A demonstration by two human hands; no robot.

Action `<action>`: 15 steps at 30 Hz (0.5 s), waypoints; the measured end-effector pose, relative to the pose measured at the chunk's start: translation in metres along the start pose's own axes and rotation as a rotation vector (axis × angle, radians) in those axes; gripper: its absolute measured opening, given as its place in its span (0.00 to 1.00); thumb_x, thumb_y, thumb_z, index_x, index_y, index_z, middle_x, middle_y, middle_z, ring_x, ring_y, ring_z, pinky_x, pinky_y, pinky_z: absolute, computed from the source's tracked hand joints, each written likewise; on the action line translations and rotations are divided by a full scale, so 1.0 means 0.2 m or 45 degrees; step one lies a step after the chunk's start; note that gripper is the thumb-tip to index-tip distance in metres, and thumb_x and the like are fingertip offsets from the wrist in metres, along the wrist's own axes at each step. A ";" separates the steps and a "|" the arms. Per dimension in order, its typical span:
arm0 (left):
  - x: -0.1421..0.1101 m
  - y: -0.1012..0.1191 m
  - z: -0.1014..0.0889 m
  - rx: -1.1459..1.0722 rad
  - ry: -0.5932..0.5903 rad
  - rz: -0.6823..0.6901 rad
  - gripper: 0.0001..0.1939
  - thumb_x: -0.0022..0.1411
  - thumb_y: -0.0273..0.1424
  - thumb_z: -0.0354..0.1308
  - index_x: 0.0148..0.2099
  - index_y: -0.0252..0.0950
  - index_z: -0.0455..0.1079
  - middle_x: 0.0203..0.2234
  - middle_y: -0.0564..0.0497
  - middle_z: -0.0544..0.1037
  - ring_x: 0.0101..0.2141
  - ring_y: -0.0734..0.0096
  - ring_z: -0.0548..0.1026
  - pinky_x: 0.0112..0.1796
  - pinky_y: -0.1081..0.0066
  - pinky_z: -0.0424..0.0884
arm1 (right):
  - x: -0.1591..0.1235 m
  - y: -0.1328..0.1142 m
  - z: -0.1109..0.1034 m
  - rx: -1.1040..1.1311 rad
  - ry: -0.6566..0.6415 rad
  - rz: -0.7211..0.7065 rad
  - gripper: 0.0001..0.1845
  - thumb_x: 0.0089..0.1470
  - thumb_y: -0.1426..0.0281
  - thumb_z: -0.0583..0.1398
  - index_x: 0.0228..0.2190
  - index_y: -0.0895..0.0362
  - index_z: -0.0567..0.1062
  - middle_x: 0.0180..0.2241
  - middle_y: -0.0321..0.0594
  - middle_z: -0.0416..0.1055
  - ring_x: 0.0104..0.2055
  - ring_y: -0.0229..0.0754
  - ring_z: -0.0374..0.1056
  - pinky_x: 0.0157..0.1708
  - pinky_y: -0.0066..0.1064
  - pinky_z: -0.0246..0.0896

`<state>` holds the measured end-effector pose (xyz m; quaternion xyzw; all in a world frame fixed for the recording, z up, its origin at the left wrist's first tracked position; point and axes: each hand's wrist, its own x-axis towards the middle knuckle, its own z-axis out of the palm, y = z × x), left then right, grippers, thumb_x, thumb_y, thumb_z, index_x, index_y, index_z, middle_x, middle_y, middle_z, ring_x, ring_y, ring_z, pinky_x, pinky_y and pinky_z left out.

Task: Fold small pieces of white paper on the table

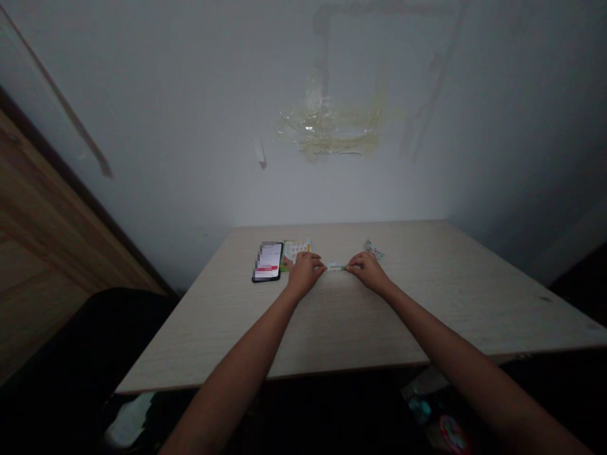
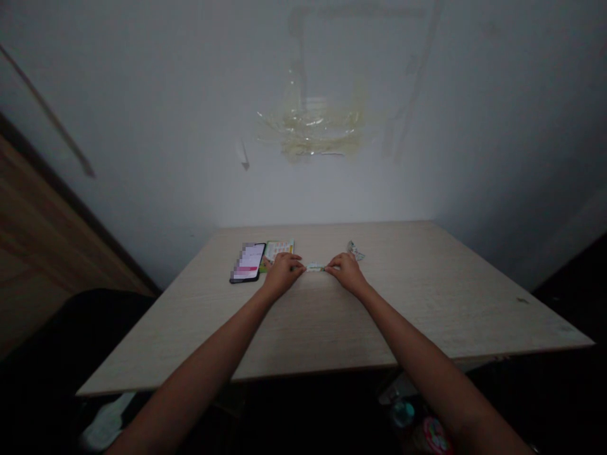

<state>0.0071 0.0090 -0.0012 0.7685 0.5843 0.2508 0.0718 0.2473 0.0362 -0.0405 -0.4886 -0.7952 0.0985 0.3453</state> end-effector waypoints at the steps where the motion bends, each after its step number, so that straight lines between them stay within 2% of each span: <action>1: 0.00 0.00 0.00 -0.001 0.008 -0.008 0.09 0.63 0.39 0.59 0.38 0.47 0.81 0.52 0.51 0.77 0.58 0.49 0.66 0.59 0.28 0.35 | 0.00 0.00 0.01 -0.015 0.010 0.008 0.11 0.55 0.61 0.63 0.31 0.55 0.82 0.35 0.42 0.77 0.44 0.48 0.69 0.53 0.48 0.56; 9: 0.02 -0.01 0.02 -0.015 0.019 -0.054 0.08 0.62 0.38 0.60 0.37 0.47 0.81 0.55 0.52 0.76 0.58 0.51 0.65 0.62 0.33 0.39 | 0.00 0.02 0.05 -0.107 0.046 0.068 0.14 0.55 0.59 0.63 0.31 0.57 0.80 0.38 0.46 0.75 0.47 0.51 0.66 0.53 0.47 0.56; 15: 0.03 -0.02 0.03 -0.024 0.038 -0.060 0.07 0.61 0.38 0.61 0.36 0.46 0.81 0.56 0.53 0.74 0.59 0.48 0.64 0.61 0.31 0.39 | 0.01 -0.01 0.06 -0.186 0.045 0.161 0.13 0.55 0.60 0.63 0.30 0.57 0.81 0.40 0.47 0.74 0.47 0.52 0.65 0.53 0.47 0.55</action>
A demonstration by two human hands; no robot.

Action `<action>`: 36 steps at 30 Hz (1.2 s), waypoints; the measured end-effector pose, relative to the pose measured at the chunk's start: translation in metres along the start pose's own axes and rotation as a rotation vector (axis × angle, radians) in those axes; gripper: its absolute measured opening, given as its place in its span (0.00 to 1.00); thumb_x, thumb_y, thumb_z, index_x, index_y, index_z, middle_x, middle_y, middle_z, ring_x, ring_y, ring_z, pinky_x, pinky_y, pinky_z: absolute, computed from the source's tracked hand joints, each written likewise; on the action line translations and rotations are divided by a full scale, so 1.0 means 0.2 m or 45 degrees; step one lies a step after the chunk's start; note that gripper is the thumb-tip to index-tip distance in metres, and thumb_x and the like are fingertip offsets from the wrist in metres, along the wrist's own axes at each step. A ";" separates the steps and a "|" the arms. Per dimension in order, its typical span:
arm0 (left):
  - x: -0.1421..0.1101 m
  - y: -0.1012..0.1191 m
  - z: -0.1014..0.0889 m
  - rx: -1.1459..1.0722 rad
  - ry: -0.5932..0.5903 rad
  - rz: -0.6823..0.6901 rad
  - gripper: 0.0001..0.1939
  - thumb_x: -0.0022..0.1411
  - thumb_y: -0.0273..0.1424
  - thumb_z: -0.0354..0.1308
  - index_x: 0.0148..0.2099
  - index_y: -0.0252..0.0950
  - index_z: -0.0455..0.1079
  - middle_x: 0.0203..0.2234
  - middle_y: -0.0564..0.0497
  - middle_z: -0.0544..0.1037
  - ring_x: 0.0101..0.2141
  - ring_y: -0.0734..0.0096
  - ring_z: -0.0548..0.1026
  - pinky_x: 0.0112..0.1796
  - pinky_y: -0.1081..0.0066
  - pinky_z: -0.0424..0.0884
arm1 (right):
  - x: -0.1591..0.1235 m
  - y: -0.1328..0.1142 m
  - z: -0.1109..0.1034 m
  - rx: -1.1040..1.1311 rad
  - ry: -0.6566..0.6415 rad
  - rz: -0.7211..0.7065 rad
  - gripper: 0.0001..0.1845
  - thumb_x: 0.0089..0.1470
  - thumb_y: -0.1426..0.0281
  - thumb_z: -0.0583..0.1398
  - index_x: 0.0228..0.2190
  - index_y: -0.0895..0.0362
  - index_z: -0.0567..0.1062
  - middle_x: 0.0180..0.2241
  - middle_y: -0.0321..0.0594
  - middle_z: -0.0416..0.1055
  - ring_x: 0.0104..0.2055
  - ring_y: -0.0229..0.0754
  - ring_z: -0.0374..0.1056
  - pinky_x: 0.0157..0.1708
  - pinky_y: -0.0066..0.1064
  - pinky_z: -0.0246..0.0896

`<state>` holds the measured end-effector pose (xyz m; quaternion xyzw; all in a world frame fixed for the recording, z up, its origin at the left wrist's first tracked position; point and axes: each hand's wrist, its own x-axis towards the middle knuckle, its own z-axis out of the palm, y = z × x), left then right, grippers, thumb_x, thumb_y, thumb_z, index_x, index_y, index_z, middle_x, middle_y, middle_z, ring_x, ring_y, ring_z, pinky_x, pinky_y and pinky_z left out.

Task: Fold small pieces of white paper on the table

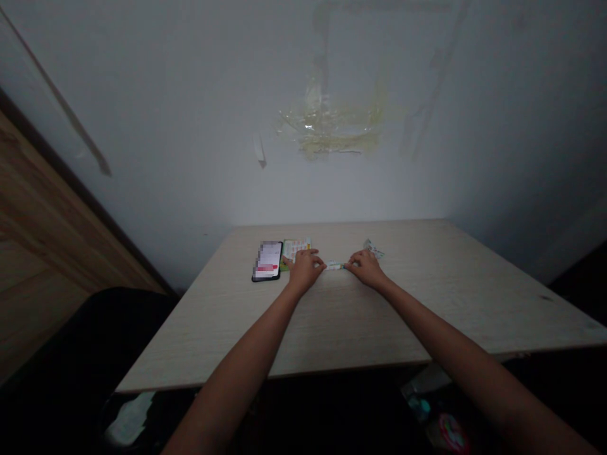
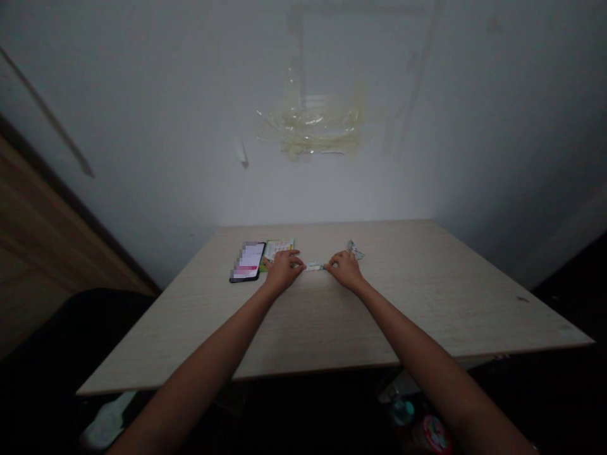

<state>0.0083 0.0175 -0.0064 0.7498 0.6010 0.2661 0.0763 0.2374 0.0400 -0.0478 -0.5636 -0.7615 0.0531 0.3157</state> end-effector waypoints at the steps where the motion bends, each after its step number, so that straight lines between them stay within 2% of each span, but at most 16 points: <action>1: 0.00 0.00 0.00 -0.001 -0.001 -0.002 0.07 0.61 0.38 0.62 0.36 0.46 0.81 0.57 0.53 0.74 0.59 0.48 0.64 0.61 0.30 0.40 | 0.00 0.00 0.00 -0.017 -0.007 0.014 0.13 0.55 0.60 0.63 0.30 0.57 0.81 0.40 0.48 0.74 0.48 0.52 0.65 0.53 0.47 0.55; 6: 0.00 0.00 0.01 0.000 0.002 -0.005 0.06 0.60 0.37 0.62 0.35 0.45 0.80 0.57 0.52 0.73 0.59 0.48 0.63 0.61 0.31 0.40 | 0.00 -0.02 0.00 -0.063 -0.031 0.042 0.12 0.57 0.61 0.62 0.32 0.56 0.81 0.42 0.48 0.73 0.49 0.52 0.64 0.54 0.45 0.54; 13: 0.01 0.00 0.00 -0.006 -0.025 -0.012 0.05 0.59 0.36 0.62 0.35 0.45 0.80 0.58 0.52 0.72 0.60 0.47 0.62 0.59 0.28 0.38 | 0.00 -0.04 -0.01 -0.064 -0.033 0.116 0.11 0.54 0.61 0.64 0.31 0.56 0.81 0.42 0.47 0.71 0.51 0.52 0.63 0.55 0.44 0.53; 19: 0.00 0.01 -0.02 -0.012 -0.053 -0.009 0.05 0.60 0.36 0.62 0.37 0.45 0.79 0.59 0.53 0.72 0.61 0.47 0.60 0.59 0.27 0.37 | -0.01 -0.05 0.00 -0.043 0.046 0.127 0.10 0.52 0.62 0.65 0.28 0.56 0.81 0.41 0.47 0.71 0.49 0.51 0.64 0.54 0.43 0.55; 23: 0.00 0.01 -0.03 -0.003 -0.089 0.096 0.11 0.61 0.35 0.61 0.46 0.50 0.76 0.61 0.53 0.69 0.64 0.47 0.55 0.58 0.25 0.30 | -0.01 -0.05 0.00 -0.066 0.036 0.139 0.11 0.52 0.62 0.64 0.29 0.57 0.80 0.41 0.47 0.72 0.49 0.51 0.63 0.53 0.43 0.55; 27: 0.00 0.00 -0.03 0.024 -0.183 0.290 0.18 0.64 0.30 0.56 0.52 0.59 0.73 0.62 0.60 0.68 0.67 0.52 0.50 0.56 0.26 0.24 | -0.01 -0.05 -0.01 -0.079 0.026 0.144 0.10 0.53 0.62 0.64 0.29 0.56 0.80 0.41 0.47 0.72 0.49 0.52 0.64 0.53 0.43 0.55; 32: 0.00 0.01 -0.02 0.043 -0.307 0.392 0.22 0.65 0.28 0.50 0.52 0.62 0.72 0.56 0.62 0.75 0.66 0.57 0.55 0.55 0.28 0.18 | -0.01 -0.05 -0.01 -0.078 0.045 0.151 0.10 0.54 0.62 0.63 0.30 0.56 0.79 0.41 0.48 0.71 0.49 0.53 0.65 0.53 0.44 0.56; 36: -0.01 0.02 -0.03 0.046 -0.319 0.378 0.18 0.65 0.31 0.53 0.51 0.61 0.74 0.55 0.61 0.75 0.63 0.58 0.59 0.55 0.29 0.18 | -0.01 -0.04 -0.01 -0.052 0.074 0.134 0.11 0.53 0.61 0.64 0.30 0.57 0.79 0.39 0.48 0.71 0.49 0.52 0.66 0.53 0.44 0.56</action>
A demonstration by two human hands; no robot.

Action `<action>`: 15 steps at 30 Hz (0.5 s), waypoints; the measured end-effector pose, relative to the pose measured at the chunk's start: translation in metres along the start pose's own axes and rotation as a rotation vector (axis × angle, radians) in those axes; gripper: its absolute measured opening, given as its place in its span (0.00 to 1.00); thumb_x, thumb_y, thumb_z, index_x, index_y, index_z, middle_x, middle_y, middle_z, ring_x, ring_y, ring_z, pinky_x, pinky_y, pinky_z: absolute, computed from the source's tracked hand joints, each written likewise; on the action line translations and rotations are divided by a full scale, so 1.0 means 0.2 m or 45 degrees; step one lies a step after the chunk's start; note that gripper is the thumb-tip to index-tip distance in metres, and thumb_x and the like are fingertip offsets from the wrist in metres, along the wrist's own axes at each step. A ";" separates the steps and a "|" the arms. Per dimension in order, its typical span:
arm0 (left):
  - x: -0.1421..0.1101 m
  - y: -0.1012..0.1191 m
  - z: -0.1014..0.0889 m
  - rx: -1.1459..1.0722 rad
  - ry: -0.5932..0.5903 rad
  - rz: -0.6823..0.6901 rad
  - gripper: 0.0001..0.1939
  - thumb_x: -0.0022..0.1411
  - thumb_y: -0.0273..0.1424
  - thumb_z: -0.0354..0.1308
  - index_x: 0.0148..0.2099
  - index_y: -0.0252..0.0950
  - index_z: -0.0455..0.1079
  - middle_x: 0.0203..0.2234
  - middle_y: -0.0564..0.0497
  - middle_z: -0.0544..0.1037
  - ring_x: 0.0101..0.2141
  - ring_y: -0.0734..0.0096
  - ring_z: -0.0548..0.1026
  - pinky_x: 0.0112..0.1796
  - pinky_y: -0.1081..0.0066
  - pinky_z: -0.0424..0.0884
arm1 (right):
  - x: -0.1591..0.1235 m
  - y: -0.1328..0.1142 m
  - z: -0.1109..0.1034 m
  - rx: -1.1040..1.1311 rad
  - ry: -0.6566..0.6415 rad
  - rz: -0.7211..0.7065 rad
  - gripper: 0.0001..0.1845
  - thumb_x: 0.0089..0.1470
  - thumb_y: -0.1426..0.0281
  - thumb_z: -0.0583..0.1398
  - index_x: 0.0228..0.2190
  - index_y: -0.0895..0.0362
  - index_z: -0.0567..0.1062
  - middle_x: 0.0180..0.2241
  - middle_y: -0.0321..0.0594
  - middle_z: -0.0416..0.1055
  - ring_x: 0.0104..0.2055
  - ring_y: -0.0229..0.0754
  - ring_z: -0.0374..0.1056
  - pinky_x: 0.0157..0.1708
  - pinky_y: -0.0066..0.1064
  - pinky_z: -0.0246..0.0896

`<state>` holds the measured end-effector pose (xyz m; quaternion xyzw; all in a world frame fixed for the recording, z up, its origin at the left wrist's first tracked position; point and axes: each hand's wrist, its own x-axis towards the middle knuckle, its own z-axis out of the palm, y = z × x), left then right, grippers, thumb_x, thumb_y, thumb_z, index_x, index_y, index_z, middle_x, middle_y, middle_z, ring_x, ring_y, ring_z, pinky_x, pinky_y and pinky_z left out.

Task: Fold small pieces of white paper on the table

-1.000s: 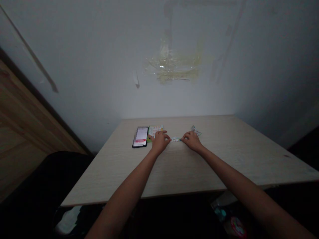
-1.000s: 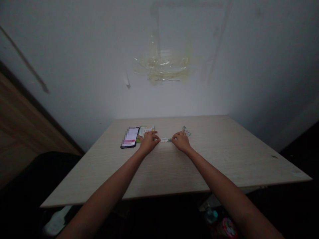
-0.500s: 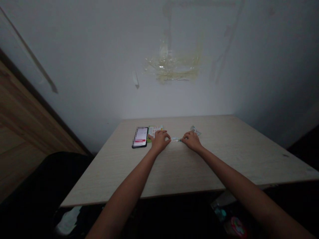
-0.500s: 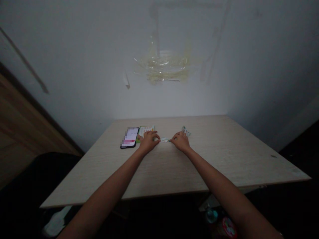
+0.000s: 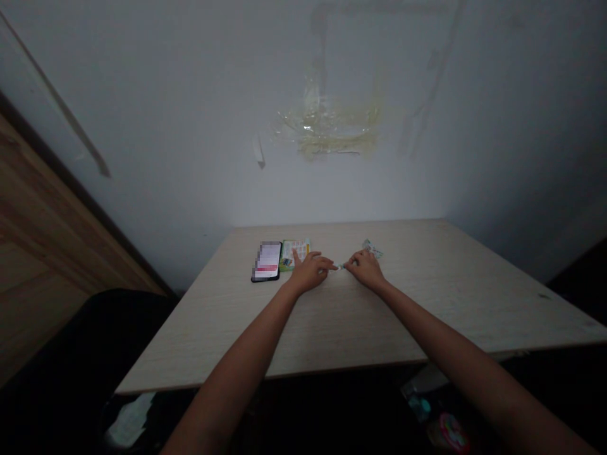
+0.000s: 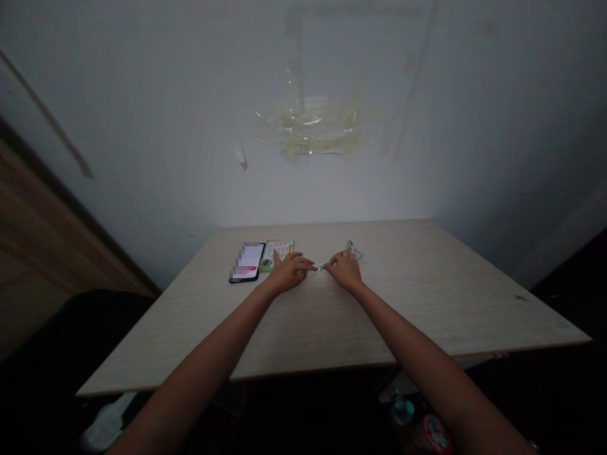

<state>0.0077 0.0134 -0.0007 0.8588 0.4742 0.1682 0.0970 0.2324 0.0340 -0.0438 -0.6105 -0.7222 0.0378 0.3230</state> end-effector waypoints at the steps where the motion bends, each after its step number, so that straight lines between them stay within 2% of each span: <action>1: 0.00 0.00 -0.01 0.002 0.008 0.000 0.17 0.65 0.33 0.54 0.50 0.61 0.74 0.55 0.60 0.76 0.62 0.58 0.59 0.56 0.29 0.19 | 0.00 0.00 0.00 0.020 0.003 0.003 0.11 0.53 0.61 0.64 0.31 0.57 0.79 0.39 0.49 0.72 0.49 0.52 0.66 0.53 0.44 0.56; 4: -0.02 0.01 -0.02 0.011 0.047 0.012 0.14 0.65 0.38 0.56 0.51 0.61 0.74 0.52 0.58 0.76 0.60 0.56 0.61 0.56 0.28 0.20 | 0.00 0.01 -0.01 0.109 -0.012 -0.019 0.11 0.55 0.63 0.62 0.34 0.57 0.80 0.39 0.47 0.73 0.48 0.50 0.67 0.53 0.42 0.58; 8: -0.03 0.02 -0.01 0.041 0.077 -0.031 0.13 0.64 0.43 0.57 0.50 0.60 0.75 0.51 0.56 0.75 0.59 0.54 0.61 0.58 0.29 0.23 | -0.01 0.01 -0.03 0.199 -0.023 -0.156 0.10 0.56 0.66 0.60 0.37 0.54 0.81 0.38 0.43 0.75 0.46 0.48 0.67 0.53 0.44 0.58; 15: -0.04 0.03 0.03 0.032 0.151 -0.038 0.13 0.64 0.43 0.57 0.51 0.59 0.75 0.52 0.56 0.76 0.58 0.53 0.62 0.56 0.26 0.24 | -0.04 -0.03 -0.06 0.204 -0.075 -0.351 0.10 0.57 0.64 0.62 0.38 0.50 0.83 0.40 0.43 0.74 0.47 0.48 0.66 0.54 0.45 0.58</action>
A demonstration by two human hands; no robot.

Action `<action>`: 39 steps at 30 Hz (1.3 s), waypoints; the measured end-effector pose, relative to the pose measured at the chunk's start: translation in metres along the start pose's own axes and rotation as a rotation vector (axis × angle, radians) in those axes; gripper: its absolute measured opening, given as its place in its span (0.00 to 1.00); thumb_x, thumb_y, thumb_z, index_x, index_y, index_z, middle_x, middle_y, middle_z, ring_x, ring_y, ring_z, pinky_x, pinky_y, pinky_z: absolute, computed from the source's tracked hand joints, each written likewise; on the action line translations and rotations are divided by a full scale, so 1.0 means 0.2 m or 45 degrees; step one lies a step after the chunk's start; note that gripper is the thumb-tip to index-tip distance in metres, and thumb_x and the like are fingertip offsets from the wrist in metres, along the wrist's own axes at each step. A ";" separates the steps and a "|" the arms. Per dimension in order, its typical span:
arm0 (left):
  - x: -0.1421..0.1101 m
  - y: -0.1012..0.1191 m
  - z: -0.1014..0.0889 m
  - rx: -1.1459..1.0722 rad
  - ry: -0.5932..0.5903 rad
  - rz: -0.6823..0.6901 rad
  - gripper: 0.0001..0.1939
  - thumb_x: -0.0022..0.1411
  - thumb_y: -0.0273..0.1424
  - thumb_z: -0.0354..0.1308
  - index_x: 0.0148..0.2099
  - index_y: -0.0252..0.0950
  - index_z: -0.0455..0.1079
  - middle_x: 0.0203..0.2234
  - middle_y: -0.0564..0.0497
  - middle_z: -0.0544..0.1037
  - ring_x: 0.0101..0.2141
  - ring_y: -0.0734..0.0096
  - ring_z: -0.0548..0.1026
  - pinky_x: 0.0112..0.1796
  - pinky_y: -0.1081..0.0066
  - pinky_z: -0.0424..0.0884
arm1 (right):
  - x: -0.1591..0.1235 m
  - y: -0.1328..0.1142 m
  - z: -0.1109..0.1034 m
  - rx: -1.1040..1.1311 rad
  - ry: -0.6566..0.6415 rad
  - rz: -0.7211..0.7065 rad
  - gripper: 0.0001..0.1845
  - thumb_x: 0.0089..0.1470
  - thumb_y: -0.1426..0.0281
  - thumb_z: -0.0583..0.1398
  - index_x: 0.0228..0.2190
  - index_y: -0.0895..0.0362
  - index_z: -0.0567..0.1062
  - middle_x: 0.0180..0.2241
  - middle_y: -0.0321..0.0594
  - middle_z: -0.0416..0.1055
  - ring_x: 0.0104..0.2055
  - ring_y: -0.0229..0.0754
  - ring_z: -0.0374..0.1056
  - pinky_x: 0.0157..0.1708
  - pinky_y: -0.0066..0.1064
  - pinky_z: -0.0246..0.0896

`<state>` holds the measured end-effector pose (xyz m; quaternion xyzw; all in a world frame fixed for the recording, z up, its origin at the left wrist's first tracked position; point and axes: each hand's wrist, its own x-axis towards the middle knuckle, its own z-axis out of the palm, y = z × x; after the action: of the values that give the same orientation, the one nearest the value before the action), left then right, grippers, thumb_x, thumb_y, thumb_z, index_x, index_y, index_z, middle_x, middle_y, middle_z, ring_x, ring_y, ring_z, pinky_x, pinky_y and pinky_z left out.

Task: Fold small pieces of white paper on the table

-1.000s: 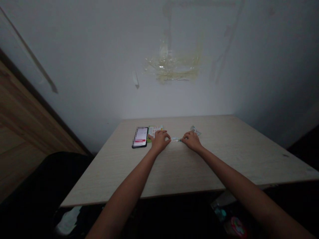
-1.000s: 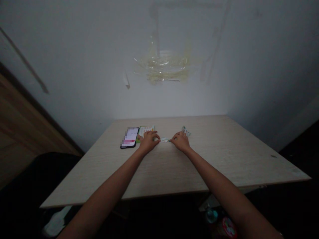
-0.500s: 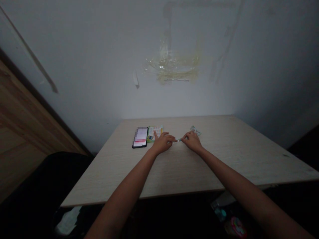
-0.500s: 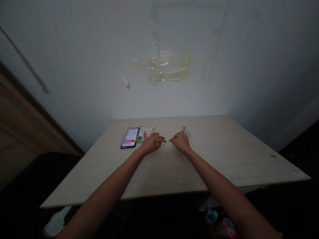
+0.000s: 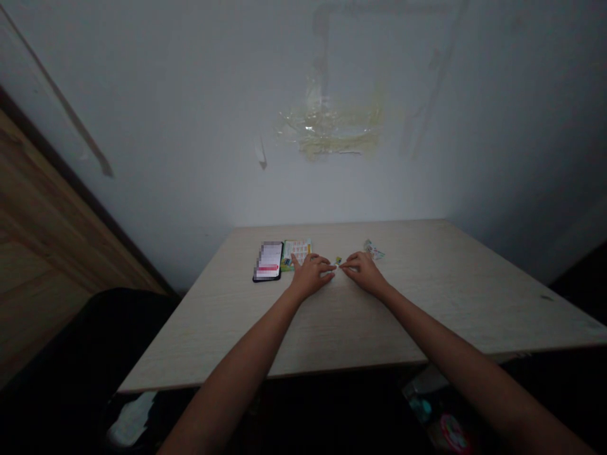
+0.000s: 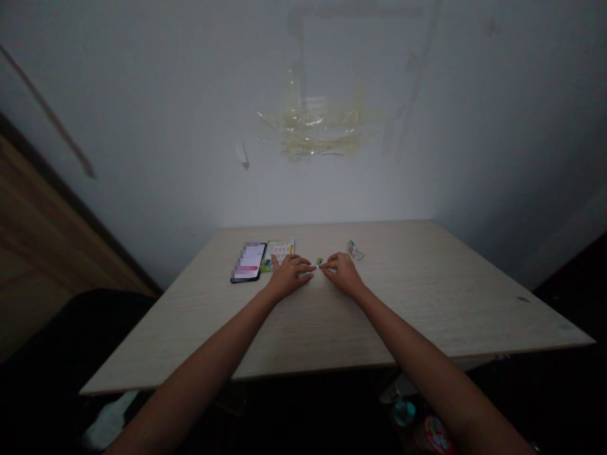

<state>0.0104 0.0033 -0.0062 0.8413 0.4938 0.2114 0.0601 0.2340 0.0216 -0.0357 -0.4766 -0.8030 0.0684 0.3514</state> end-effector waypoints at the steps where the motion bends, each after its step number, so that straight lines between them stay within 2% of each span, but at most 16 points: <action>1: 0.00 0.00 0.00 -0.008 0.005 0.006 0.13 0.65 0.43 0.57 0.51 0.59 0.75 0.52 0.55 0.76 0.58 0.53 0.63 0.56 0.25 0.23 | 0.00 0.00 0.00 -0.005 -0.007 -0.013 0.10 0.57 0.64 0.62 0.38 0.50 0.83 0.40 0.44 0.73 0.47 0.48 0.66 0.54 0.45 0.58; 8: 0.00 0.01 0.00 -0.008 0.018 -0.017 0.13 0.64 0.45 0.57 0.50 0.57 0.75 0.49 0.55 0.79 0.56 0.55 0.65 0.56 0.27 0.19 | -0.01 0.00 0.02 -0.053 -0.005 -0.072 0.11 0.58 0.65 0.62 0.41 0.48 0.83 0.43 0.45 0.72 0.49 0.48 0.65 0.54 0.44 0.59; 13: 0.00 0.02 0.00 -0.007 0.019 -0.016 0.13 0.64 0.45 0.57 0.50 0.58 0.75 0.48 0.55 0.78 0.56 0.55 0.65 0.55 0.27 0.20 | -0.01 0.00 0.01 -0.068 -0.006 -0.147 0.11 0.58 0.65 0.62 0.40 0.48 0.83 0.44 0.46 0.72 0.49 0.49 0.65 0.54 0.43 0.60; 20: 0.00 0.01 0.00 0.019 -0.002 -0.023 0.14 0.65 0.46 0.56 0.51 0.58 0.75 0.49 0.56 0.78 0.56 0.56 0.65 0.55 0.25 0.21 | -0.01 -0.02 0.00 -0.141 -0.017 -0.143 0.11 0.58 0.65 0.62 0.41 0.47 0.83 0.43 0.46 0.71 0.49 0.49 0.63 0.53 0.43 0.60; 30: 0.00 0.00 0.01 0.030 -0.010 -0.036 0.15 0.64 0.47 0.57 0.52 0.57 0.75 0.51 0.55 0.78 0.57 0.54 0.64 0.55 0.24 0.23 | -0.01 -0.06 -0.02 -0.238 -0.076 0.022 0.12 0.60 0.62 0.60 0.43 0.45 0.82 0.45 0.45 0.69 0.51 0.48 0.62 0.54 0.41 0.59; 39: 0.00 0.00 0.01 0.025 -0.011 -0.018 0.15 0.65 0.47 0.56 0.52 0.58 0.75 0.51 0.55 0.78 0.57 0.53 0.64 0.54 0.23 0.23 | 0.00 -0.05 -0.01 -0.302 -0.047 0.090 0.14 0.62 0.59 0.58 0.44 0.45 0.81 0.45 0.45 0.68 0.52 0.48 0.62 0.55 0.44 0.59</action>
<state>0.0121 0.0034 -0.0070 0.8394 0.5014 0.2025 0.0554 0.2277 0.0157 -0.0289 -0.5414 -0.7944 -0.0059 0.2752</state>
